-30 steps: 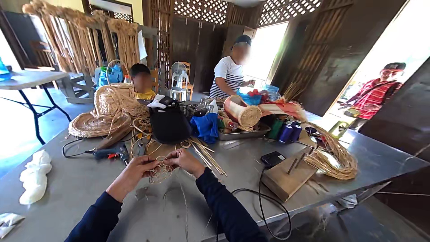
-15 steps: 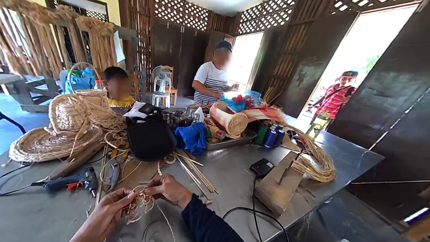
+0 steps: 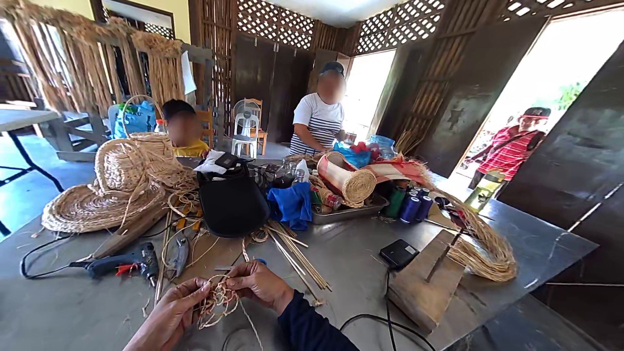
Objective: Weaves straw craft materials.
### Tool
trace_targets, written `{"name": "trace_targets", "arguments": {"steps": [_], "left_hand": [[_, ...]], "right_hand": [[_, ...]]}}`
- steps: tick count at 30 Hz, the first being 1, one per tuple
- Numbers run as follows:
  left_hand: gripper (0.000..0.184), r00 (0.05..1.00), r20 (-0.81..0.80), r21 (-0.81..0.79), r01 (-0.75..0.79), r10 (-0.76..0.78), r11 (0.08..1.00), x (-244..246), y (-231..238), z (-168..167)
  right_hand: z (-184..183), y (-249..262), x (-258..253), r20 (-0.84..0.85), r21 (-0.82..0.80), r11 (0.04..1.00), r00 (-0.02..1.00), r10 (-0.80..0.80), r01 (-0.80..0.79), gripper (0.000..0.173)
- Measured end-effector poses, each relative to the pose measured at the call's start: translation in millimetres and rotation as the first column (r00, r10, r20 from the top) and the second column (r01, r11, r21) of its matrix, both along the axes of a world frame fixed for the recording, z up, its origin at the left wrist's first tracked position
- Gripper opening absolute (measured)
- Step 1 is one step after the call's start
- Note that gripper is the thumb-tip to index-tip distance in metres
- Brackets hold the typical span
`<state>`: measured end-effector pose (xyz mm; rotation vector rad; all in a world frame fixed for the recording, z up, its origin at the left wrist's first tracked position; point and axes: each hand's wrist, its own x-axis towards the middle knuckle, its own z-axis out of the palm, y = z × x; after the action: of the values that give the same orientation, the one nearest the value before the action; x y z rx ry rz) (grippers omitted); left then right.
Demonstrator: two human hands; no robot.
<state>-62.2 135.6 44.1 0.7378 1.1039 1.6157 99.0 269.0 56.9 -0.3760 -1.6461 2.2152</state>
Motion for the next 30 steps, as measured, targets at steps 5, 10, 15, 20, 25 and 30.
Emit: {"name": "trace_targets", "arguments": {"steps": [5,10,15,20,25,30], "left_hand": [[0.02,0.999,-0.037,-0.038,-0.035,0.033,0.999,3.7,1.9,0.3],[0.01,0.988,-0.155,-0.062,-0.03,0.02,0.998,3.4,2.4,0.1],[0.012,0.964,-0.266,-0.105,-0.06,0.031,0.993,3.8,4.3,-3.6],[0.013,0.961,-0.268,-0.103,-0.092,0.061,0.99,2.3,4.7,-5.0],[0.012,0.959,-0.27,-0.079,-0.112,0.087,0.991,3.2,6.0,-6.3],[0.012,0.953,-0.287,-0.08,-0.121,0.093,0.989,2.5,5.3,-7.7]], "right_hand": [[6.8,-2.7,3.2,0.11,0.09,0.994,0.992,-0.063,0.054,0.013],[4.2,-2.1,0.2,0.167,0.14,0.989,0.983,-0.075,0.051,0.01],[4.5,-2.7,-0.6,0.193,0.172,0.984,0.977,-0.085,0.051,0.006],[4.0,-4.8,-2.3,0.166,0.098,0.991,0.981,-0.102,0.086,0.006],[4.5,-4.0,-2.1,0.183,0.114,0.987,0.974,-0.13,0.111,0.005],[6.0,-5.7,-1.8,0.202,0.148,0.981,0.967,-0.154,0.125,0.005]]}}
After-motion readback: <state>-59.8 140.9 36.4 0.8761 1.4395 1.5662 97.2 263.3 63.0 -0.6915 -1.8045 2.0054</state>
